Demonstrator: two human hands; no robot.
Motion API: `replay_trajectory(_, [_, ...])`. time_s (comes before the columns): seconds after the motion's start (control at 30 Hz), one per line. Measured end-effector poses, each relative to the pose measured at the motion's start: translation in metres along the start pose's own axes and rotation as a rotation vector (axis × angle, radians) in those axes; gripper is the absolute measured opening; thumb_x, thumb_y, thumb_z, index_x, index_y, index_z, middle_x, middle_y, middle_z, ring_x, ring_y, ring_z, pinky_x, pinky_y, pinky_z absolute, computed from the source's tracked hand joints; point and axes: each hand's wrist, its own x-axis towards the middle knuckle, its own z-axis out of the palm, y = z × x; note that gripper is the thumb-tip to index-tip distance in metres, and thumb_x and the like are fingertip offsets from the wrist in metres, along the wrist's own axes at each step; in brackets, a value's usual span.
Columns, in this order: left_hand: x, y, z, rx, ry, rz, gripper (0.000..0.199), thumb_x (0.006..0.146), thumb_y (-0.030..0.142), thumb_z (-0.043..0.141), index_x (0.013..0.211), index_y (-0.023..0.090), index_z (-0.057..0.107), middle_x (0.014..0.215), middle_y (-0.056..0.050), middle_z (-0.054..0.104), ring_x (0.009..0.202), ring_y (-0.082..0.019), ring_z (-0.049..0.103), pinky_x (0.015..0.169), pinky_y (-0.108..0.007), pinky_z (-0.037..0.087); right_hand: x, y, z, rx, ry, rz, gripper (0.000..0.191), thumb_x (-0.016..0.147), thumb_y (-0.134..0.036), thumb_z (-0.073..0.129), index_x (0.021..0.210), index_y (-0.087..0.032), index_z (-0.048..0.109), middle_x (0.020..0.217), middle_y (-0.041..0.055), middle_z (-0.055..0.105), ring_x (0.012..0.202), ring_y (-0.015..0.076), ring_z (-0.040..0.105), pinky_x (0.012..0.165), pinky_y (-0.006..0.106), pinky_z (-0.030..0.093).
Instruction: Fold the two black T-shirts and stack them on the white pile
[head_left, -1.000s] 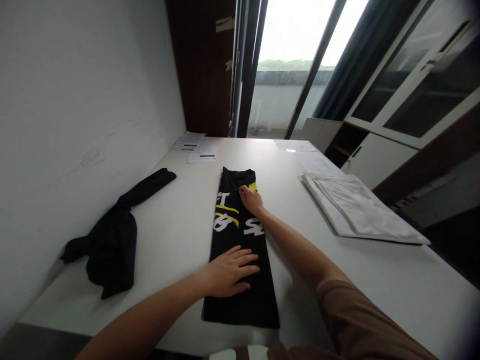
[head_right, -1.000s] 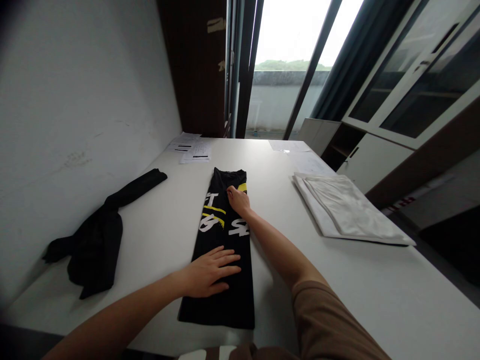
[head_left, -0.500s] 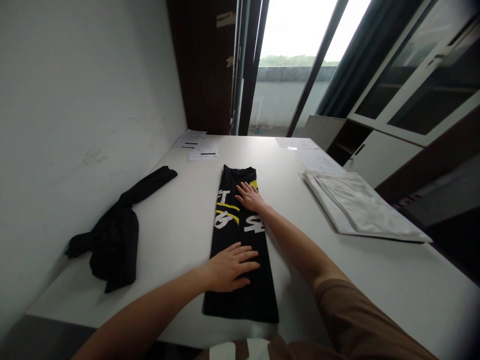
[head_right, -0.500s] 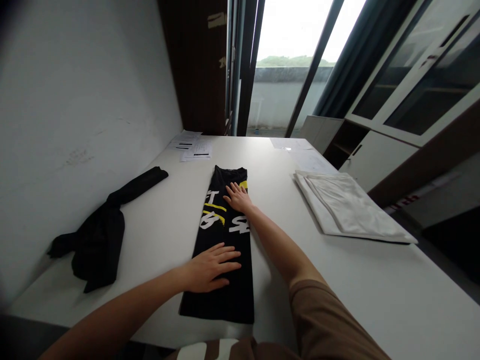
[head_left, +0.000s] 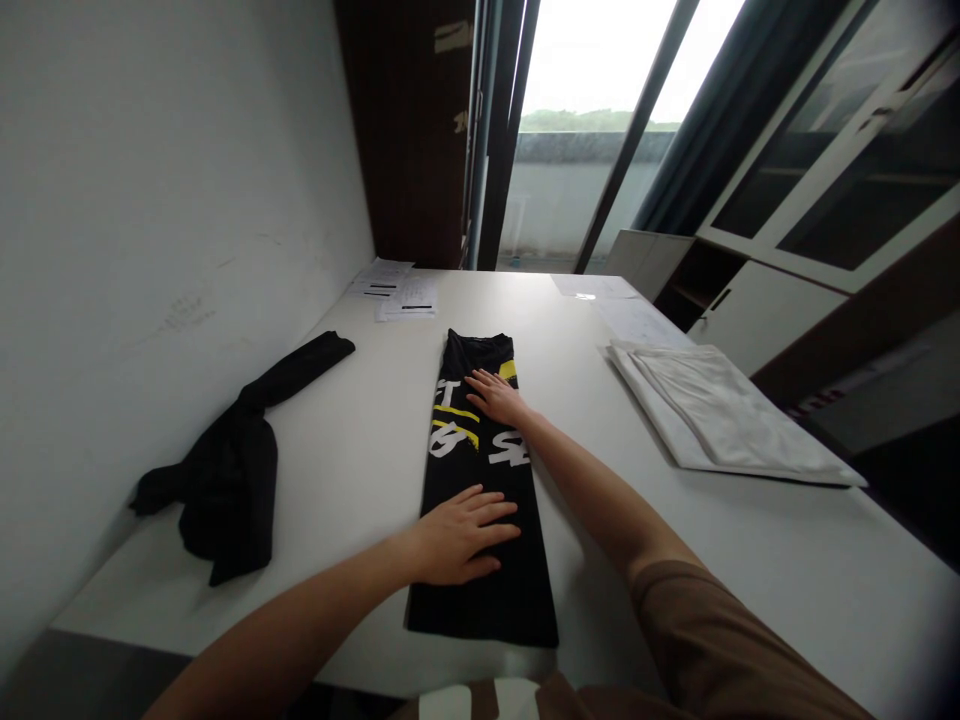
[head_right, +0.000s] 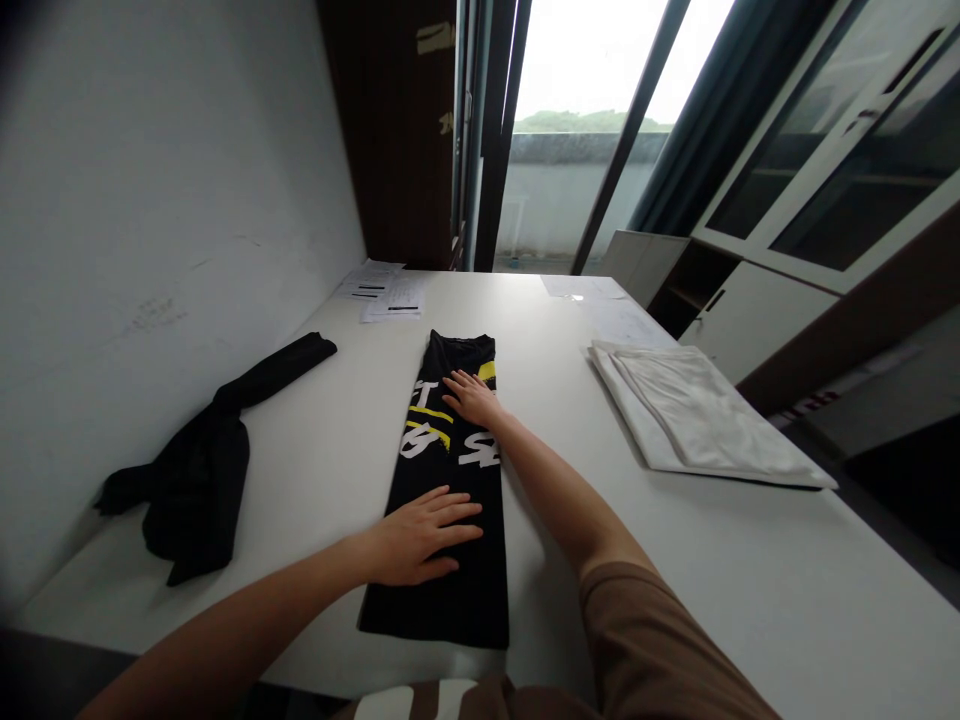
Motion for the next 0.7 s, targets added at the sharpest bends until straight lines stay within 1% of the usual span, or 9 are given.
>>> replay_trajectory(0.17, [0.000, -0.001, 0.000, 0.000, 0.003, 0.002, 0.055, 0.099, 0.042, 0.055, 0.151, 0.027, 0.046, 0.162, -0.008, 0.039, 0.153, -0.028, 0.030, 0.127, -0.051, 0.018, 0.000, 0.000, -0.002, 0.016, 0.010, 0.008, 0.056, 0.105, -0.049, 0.042, 0.156, -0.026, 0.044, 0.163, 0.0050, 0.036, 0.154, 0.0240, 0.025, 0.126, 0.045, 0.021])
replay_trajectory(0.27, [0.000, -0.001, 0.000, 0.005, 0.005, 0.003, 0.054, 0.099, 0.042, 0.055, 0.151, 0.026, 0.047, 0.162, -0.008, 0.039, 0.153, -0.028, 0.029, 0.127, -0.051, 0.018, -0.001, -0.005, -0.004, 0.017, 0.014, 0.016, 0.055, 0.105, -0.049, 0.043, 0.155, -0.026, 0.045, 0.163, 0.0047, 0.037, 0.154, 0.0239, 0.026, 0.126, 0.045, 0.021])
replay_trajectory(0.33, [0.000, 0.000, -0.001, 0.008, 0.002, 0.004, 0.054, 0.100, 0.042, 0.055, 0.150, 0.026, 0.047, 0.162, -0.008, 0.039, 0.153, -0.028, 0.030, 0.127, -0.050, 0.018, -0.003, -0.010, -0.006, 0.006, 0.040, 0.029, 0.053, 0.105, -0.046, 0.042, 0.154, -0.025, 0.047, 0.161, 0.0054, 0.041, 0.153, 0.0233, 0.028, 0.125, 0.044, 0.023])
replay_trajectory(0.43, [0.000, 0.001, -0.002, 0.005, -0.001, 0.004, 0.054, 0.099, 0.042, 0.055, 0.150, 0.026, 0.047, 0.162, -0.008, 0.040, 0.152, -0.028, 0.031, 0.127, -0.050, 0.019, -0.010, -0.018, -0.010, -0.007, 0.114, 0.035, 0.048, 0.106, -0.039, 0.041, 0.149, -0.022, 0.052, 0.155, 0.0074, 0.049, 0.148, 0.0219, 0.036, 0.123, 0.041, 0.028])
replay_trajectory(0.57, [0.001, 0.002, -0.004, 0.004, 0.001, -0.012, 0.053, 0.100, 0.043, 0.055, 0.150, 0.027, 0.048, 0.161, -0.008, 0.040, 0.152, -0.028, 0.032, 0.127, -0.050, 0.019, -0.031, -0.020, -0.017, 0.008, 0.145, 0.036, 0.043, 0.105, -0.034, 0.043, 0.144, -0.023, 0.058, 0.152, 0.0060, 0.053, 0.143, 0.0211, 0.043, 0.120, 0.038, 0.034])
replay_trajectory(0.7, [0.002, 0.002, -0.004, 0.001, -0.005, -0.013, 0.053, 0.100, 0.043, 0.055, 0.150, 0.027, 0.048, 0.162, -0.008, 0.040, 0.152, -0.028, 0.032, 0.127, -0.050, 0.020, -0.066, -0.014, -0.020, 0.021, 0.151, 0.046, 0.041, 0.105, -0.034, 0.043, 0.141, -0.025, 0.060, 0.155, 0.0040, 0.048, 0.143, 0.0219, 0.044, 0.119, 0.039, 0.037])
